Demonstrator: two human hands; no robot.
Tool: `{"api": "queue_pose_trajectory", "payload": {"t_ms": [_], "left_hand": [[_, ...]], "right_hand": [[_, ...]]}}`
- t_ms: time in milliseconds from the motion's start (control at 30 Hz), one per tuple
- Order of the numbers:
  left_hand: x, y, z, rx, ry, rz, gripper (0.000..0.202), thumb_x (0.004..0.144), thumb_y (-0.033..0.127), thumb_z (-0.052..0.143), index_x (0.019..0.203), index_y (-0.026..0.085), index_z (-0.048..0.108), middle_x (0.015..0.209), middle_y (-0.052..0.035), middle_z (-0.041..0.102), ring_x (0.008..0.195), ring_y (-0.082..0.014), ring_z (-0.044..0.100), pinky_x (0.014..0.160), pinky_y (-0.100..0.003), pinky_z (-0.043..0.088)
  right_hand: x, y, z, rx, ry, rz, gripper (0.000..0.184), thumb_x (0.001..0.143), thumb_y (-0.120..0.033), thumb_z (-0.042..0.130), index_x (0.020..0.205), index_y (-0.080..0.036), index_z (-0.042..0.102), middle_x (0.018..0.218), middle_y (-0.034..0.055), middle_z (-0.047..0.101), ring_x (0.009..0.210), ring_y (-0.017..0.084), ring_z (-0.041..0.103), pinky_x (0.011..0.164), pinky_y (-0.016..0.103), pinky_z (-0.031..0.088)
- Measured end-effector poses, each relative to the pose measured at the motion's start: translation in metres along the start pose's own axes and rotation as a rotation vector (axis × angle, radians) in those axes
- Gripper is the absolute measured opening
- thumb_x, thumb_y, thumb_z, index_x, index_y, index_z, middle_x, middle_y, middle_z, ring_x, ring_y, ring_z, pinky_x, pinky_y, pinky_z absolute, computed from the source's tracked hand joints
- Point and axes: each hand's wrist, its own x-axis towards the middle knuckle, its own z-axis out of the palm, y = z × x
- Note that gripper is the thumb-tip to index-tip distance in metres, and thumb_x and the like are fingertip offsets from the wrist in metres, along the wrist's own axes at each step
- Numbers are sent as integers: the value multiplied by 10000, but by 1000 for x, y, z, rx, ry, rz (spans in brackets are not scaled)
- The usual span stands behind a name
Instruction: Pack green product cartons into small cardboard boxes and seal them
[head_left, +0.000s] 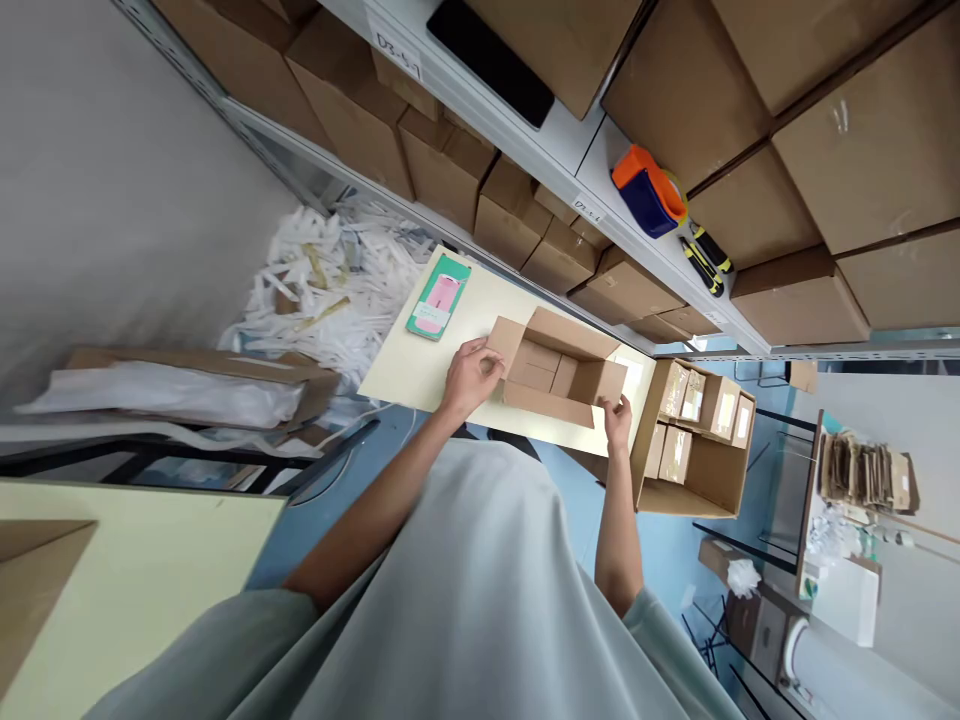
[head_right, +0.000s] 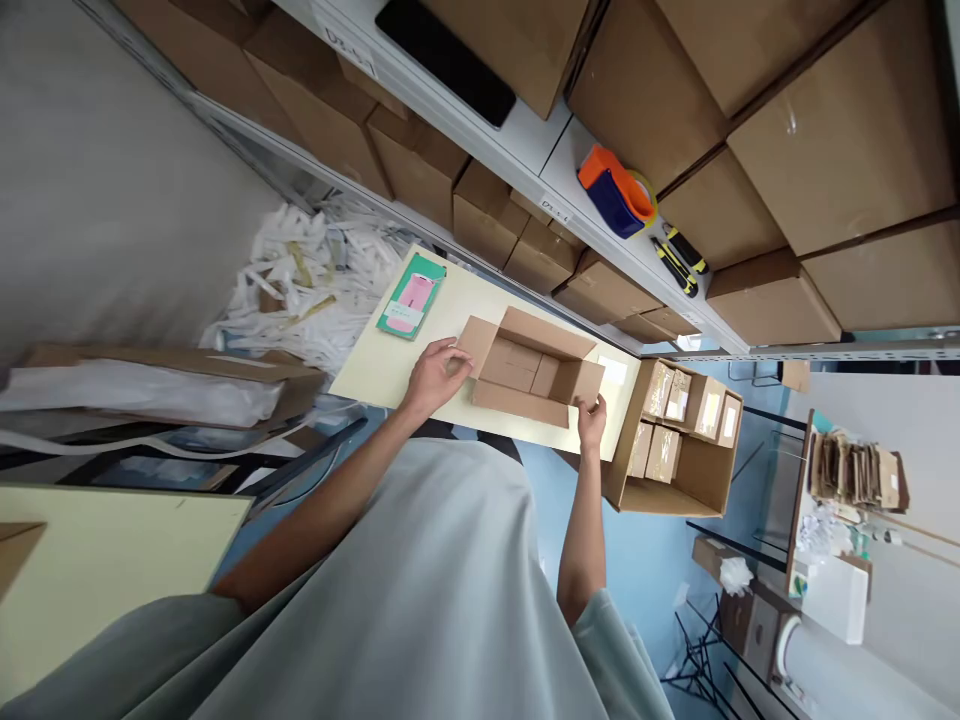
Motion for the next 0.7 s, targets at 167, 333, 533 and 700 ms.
{"api": "queue_pose_trajectory", "payload": {"t_ms": [167, 333, 533, 700], "left_hand": [[7, -12, 0, -112, -51, -96, 159, 884, 259, 772, 1011, 257, 869, 1546, -157, 735, 1611, -387, 616, 1332, -557, 554], [7, -8, 1, -231, -79, -214, 203, 833, 316, 726, 971, 232, 849, 1222, -114, 881, 1238, -335, 822, 1205, -469, 623], [-22, 12, 2, -217, 6, -303, 199, 803, 349, 746, 901, 220, 862, 1060, -87, 902, 1007, -289, 843, 1017, -374, 644], [-58, 10, -5, -227, 268, -402, 193, 748, 361, 765, 841, 216, 851, 850, -48, 850, 855, -243, 784, 869, -324, 603]], "right_hand": [[-12, -6, 1, 165, 0, 17, 556, 913, -668, 636, 1184, -186, 693, 1003, 112, 840, 942, 263, 786, 905, 419, 680], [-22, -6, 0, 248, -42, 15, 480, 875, -704, 639, 982, -236, 651, 982, 123, 838, 987, 293, 827, 929, 452, 685], [-3, -4, -7, 331, -121, -62, 584, 793, -842, 679, 848, -270, 575, 791, 34, 726, 895, 270, 810, 856, 416, 669], [15, -3, -10, 405, -271, -182, 576, 856, -818, 725, 893, -266, 563, 795, -20, 671, 842, 226, 792, 838, 386, 673]]}}
